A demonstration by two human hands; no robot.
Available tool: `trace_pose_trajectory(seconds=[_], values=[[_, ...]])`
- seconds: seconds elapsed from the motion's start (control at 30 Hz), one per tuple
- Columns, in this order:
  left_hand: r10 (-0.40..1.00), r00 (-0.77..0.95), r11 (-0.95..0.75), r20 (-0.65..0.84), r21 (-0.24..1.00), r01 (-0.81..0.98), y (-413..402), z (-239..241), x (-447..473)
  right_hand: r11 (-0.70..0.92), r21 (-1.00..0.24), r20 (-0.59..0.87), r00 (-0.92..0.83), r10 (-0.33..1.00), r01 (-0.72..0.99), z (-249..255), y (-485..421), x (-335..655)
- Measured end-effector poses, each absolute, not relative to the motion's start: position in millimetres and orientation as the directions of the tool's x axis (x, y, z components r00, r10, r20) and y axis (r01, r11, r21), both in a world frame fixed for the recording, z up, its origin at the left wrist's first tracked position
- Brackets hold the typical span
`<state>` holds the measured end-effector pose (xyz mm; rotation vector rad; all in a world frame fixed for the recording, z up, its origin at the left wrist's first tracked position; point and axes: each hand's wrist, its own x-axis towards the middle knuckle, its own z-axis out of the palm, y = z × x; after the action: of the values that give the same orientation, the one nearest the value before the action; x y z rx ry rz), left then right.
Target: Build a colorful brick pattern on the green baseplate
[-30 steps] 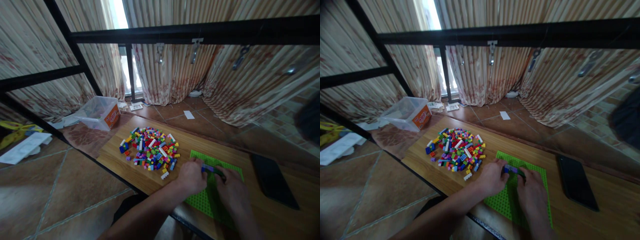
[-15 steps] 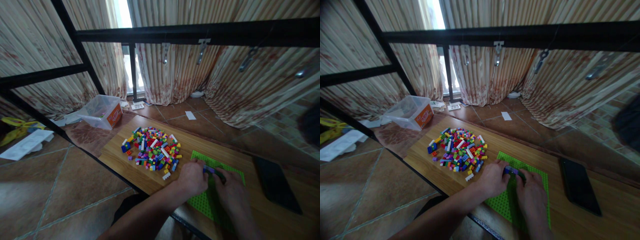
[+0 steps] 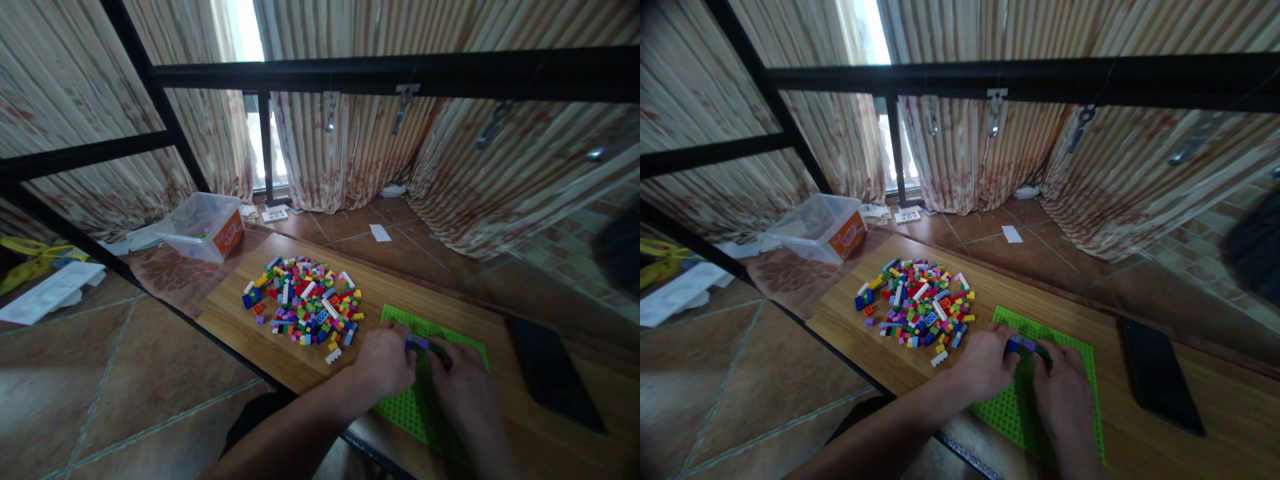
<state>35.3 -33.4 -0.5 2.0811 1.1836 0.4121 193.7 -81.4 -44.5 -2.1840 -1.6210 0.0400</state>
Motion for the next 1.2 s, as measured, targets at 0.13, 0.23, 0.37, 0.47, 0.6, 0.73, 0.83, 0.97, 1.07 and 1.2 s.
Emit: trace_pose_trajectory(seconds=[0.13,0.23,0.37,0.47,0.6,0.73,0.83,0.97,1.07,1.2], values=[[0.856,0.517,-0.337,-0.003,0.756,0.561,-29,7,31,-0.240,-0.369,0.228,0.338,0.913,0.898,-44,-80,194],[0.882,0.445,-0.357,0.155,0.837,0.414,-12,18,9,-0.266,-0.419,0.204,0.376,0.904,0.868,-42,-79,196],[0.962,0.000,-0.256,0.274,0.899,0.354,25,32,-64,-0.280,-0.452,0.185,0.396,0.899,0.847,-42,-79,200],[0.941,-0.289,0.028,0.179,0.807,0.590,48,35,-127,-0.272,-0.466,0.197,0.399,0.896,0.842,-43,-79,204],[0.950,-0.308,0.238,0.042,0.541,0.807,59,24,-177,-0.230,-0.482,0.237,0.379,0.895,0.845,-46,-77,204],[0.963,-0.269,0.248,-0.007,0.414,0.876,63,9,-189,-0.214,-0.480,0.254,0.368,0.894,0.851,-46,-76,201],[0.965,-0.261,0.250,-0.030,0.404,0.880,66,1,-191,-0.229,-0.480,0.234,0.375,0.897,0.847,-46,-75,200],[0.962,-0.271,0.258,-0.030,0.424,0.868,69,-1,-192,-0.245,-0.480,0.213,0.383,0.899,0.842,-44,-75,201],[0.957,-0.288,0.248,0.017,0.465,0.850,68,5,-192,-0.260,-0.485,0.200,0.396,0.896,0.835,-43,-75,201],[0.953,-0.294,0.151,0.068,0.737,0.659,61,21,-182,-0.248,-0.503,0.218,0.399,0.891,0.828,-41,-76,200]])
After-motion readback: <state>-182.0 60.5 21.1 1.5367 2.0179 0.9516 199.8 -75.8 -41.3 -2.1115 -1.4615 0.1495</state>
